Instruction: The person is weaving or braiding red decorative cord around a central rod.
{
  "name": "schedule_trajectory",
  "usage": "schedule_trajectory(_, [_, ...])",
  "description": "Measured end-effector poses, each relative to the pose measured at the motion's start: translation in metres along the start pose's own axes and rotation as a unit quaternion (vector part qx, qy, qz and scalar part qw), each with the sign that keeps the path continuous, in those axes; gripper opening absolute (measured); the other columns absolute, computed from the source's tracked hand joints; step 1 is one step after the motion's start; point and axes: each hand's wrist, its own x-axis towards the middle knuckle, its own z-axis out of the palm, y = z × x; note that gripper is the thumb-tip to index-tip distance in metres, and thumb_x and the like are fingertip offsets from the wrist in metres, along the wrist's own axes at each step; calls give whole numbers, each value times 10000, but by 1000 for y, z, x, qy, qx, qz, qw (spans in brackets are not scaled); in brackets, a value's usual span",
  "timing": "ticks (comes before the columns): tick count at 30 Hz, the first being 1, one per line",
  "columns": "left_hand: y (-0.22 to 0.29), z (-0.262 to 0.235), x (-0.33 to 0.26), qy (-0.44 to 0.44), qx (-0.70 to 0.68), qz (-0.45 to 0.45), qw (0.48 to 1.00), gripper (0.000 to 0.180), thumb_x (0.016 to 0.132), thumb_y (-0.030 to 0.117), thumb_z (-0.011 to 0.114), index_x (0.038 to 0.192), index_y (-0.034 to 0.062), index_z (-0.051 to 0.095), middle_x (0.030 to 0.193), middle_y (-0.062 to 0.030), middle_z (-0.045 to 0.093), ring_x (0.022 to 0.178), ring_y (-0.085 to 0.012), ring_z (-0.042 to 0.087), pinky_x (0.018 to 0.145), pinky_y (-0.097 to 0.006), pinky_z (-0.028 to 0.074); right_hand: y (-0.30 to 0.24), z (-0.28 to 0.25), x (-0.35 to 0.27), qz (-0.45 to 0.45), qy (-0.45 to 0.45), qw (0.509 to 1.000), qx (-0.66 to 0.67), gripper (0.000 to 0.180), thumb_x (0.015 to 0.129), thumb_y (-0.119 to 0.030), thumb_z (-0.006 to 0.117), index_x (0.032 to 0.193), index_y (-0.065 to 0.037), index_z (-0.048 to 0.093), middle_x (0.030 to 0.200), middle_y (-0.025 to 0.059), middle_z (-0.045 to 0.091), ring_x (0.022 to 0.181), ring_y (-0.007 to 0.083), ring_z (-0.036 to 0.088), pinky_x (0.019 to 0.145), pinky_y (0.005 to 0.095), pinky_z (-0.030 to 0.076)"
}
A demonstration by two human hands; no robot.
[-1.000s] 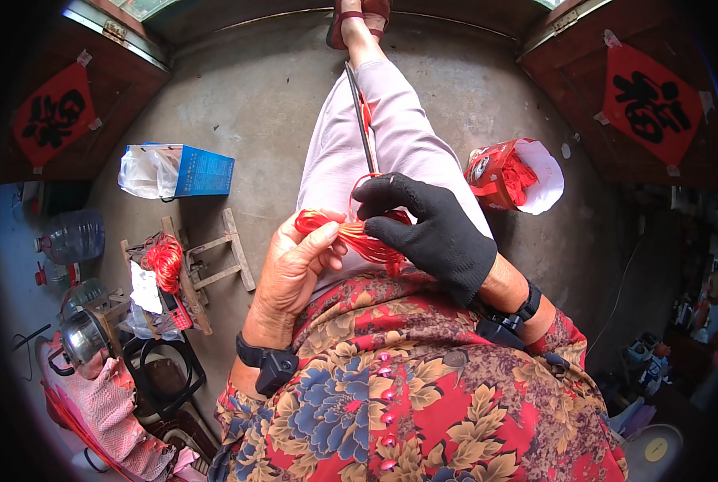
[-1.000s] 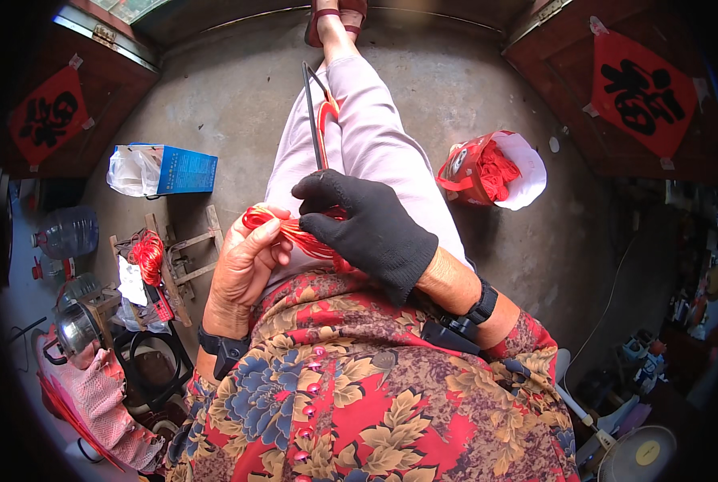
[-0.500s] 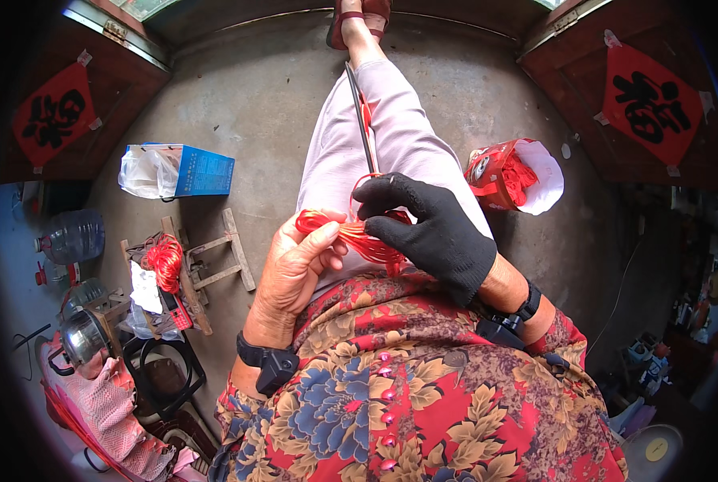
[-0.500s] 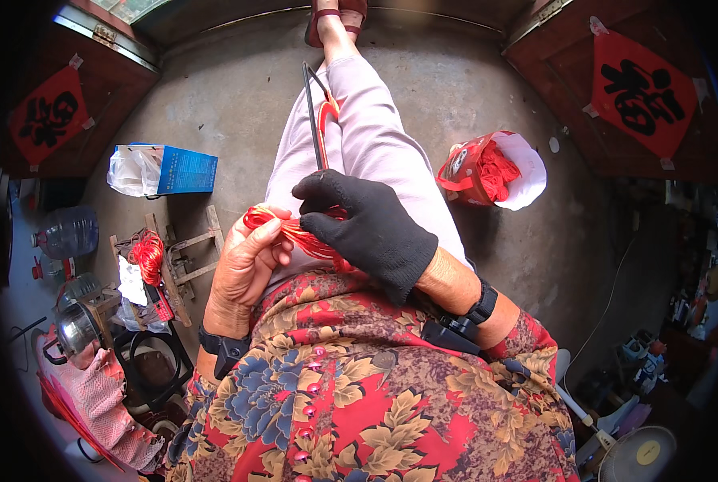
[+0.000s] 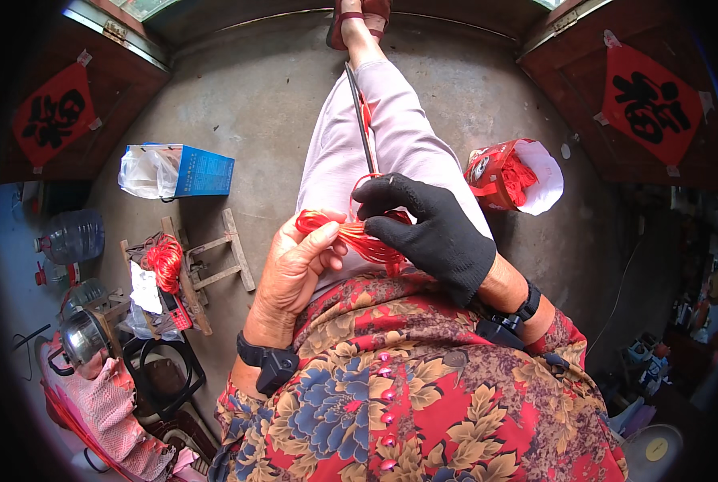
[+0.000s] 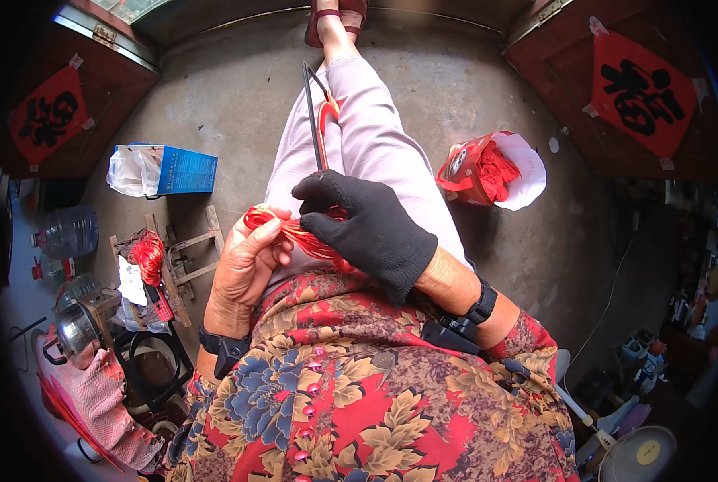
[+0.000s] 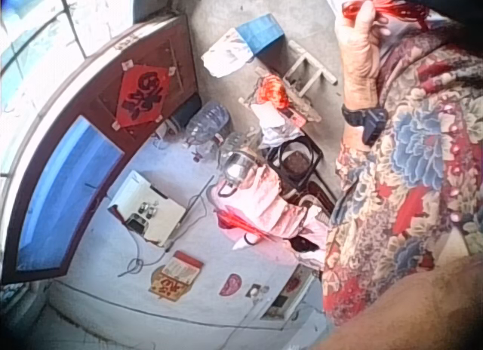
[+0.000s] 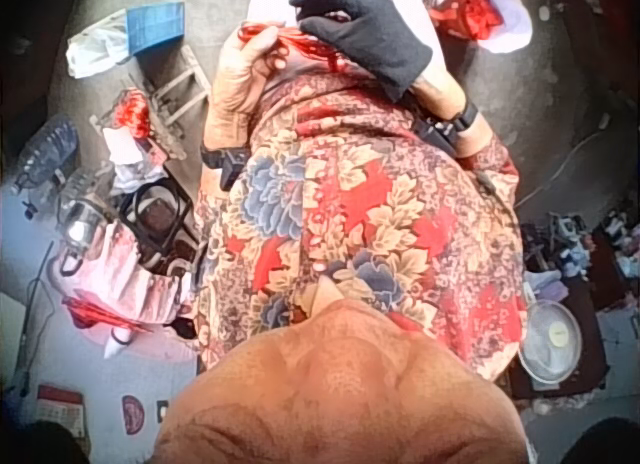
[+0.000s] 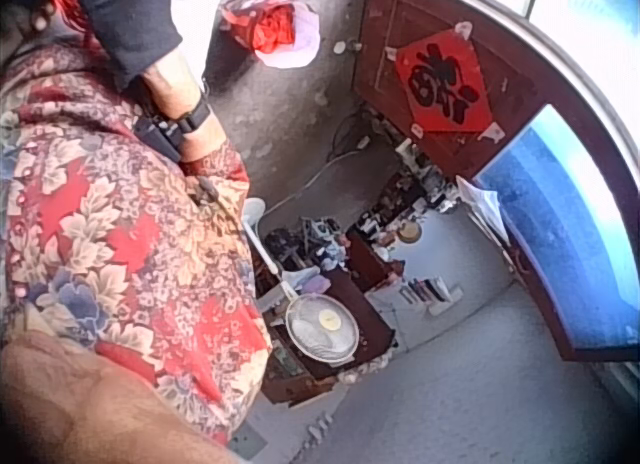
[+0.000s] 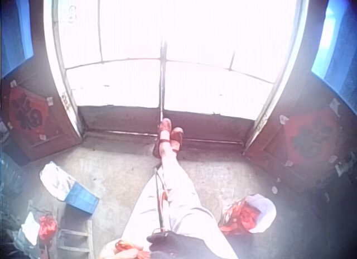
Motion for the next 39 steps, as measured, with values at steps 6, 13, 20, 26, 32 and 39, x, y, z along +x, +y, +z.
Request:
schedule_trajectory(6, [-1, -1, 0, 3, 0, -1, 1000, 224, 938, 121, 668, 1124, -2, 646, 925, -66, 675, 765, -126, 644, 627, -223, 526, 0, 1, 0, 0, 3, 1000, -4, 343, 860, -21, 698, 1199, 4, 644, 1026, 95, 711, 947, 127, 666, 876, 272, 528])
schedule_trajectory(13, [-1, -1, 1, 3, 7, -2, 1000, 235, 937, 138, 673, 1126, 0, 645, 923, -66, 676, 761, -121, 640, 628, -228, 522, 0, 1, 1, -2, 2, 1000, 2, 333, 858, -19, 696, 1187, 3, 646, 1007, 96, 708, 931, 132, 669, 854, 273, 527])
schedule_trajectory(20, [-3, -3, 2, 0, 3, -3, 1000, 234, 938, 138, 670, 1127, 2, 643, 916, -64, 675, 758, -121, 641, 627, -231, 522, -2, 0, 1, -1, 5, 1000, -1, 331, 858, -22, 692, 1185, 3, 648, 998, 94, 707, 916, 125, 666, 853, 269, 524])
schedule_trajectory(26, [-5, -5, 3, -1, 3, -6, 1000, 225, 943, 132, 663, 1126, 3, 643, 912, -62, 673, 753, -121, 643, 624, -234, 523, -2, 0, 1, 2, 3, 1000, -5, 332, 856, -20, 686, 1185, 5, 649, 1005, 92, 706, 915, 121, 663, 852, 267, 523])
schedule_trajectory(32, [-7, -7, 4, -4, -7, -8, 1000, 219, 946, 126, 658, 1125, 1, 643, 915, -63, 674, 753, -123, 644, 620, -235, 525, 0, 0, 1, 1, 3, 1000, -1, 332, 859, -18, 686, 1188, 3, 649, 1019, 90, 704, 927, 120, 661, 859, 268, 522])
schedule_trajectory(39, [-8, -9, 5, -6, -15, -10, 1000, 214, 946, 121, 656, 1122, 0, 644, 915, -66, 675, 752, -126, 646, 615, -236, 526, 0, -1, 1, -5, 2, 1000, -9, 331, 863, -20, 688, 1191, 1, 650, 1025, 90, 704, 938, 120, 662, 866, 269, 523])
